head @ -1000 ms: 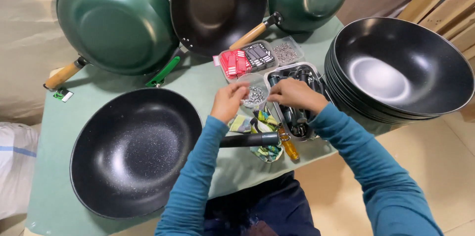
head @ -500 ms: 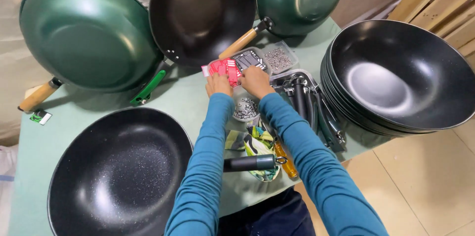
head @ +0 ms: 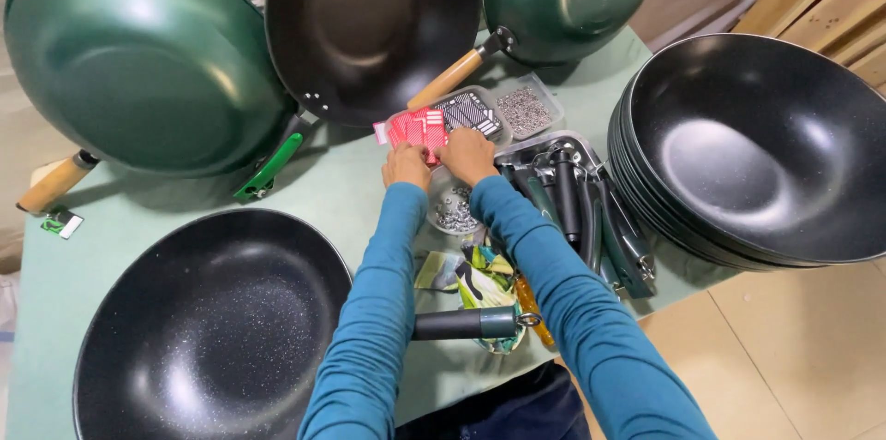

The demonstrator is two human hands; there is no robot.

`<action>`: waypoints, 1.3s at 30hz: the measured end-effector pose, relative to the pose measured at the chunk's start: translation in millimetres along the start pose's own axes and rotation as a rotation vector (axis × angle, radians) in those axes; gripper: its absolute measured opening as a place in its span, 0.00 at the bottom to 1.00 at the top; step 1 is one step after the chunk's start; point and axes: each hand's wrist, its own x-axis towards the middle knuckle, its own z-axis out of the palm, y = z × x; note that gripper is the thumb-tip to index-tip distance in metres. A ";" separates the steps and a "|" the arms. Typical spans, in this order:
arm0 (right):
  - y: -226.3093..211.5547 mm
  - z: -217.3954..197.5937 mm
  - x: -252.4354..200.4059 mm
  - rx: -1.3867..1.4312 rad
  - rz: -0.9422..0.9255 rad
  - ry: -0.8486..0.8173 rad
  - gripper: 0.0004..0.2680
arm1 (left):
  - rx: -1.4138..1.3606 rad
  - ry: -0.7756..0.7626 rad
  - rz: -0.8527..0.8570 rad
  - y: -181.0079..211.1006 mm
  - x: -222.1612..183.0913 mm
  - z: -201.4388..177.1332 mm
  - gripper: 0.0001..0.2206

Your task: Attaching a handle to a wok using a screwdriver and screws.

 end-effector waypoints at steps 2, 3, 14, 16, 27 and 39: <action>13.5 14.8 11.7 0.047 0.026 0.004 0.13 | 0.031 0.018 0.002 -8.2 13.7 16.7 0.13; 20.2 21.7 17.3 0.095 0.051 0.012 0.11 | 0.063 0.039 0.006 -11.9 20.3 24.9 0.13; 40.1 -101.8 1.5 -0.151 -0.222 -0.174 0.06 | 0.230 0.485 0.585 55.5 11.6 2.9 0.18; 48.2 -124.5 0.4 -0.130 -0.186 -0.243 0.05 | 0.249 0.432 0.632 62.8 32.4 23.8 0.12; 148.9 -86.5 49.9 -0.047 0.091 0.014 0.05 | 0.025 -0.044 0.285 108.3 39.6 18.9 0.08; 183.2 9.6 92.8 -0.360 -0.058 0.145 0.04 | -0.158 -0.100 0.272 111.9 47.0 24.8 0.15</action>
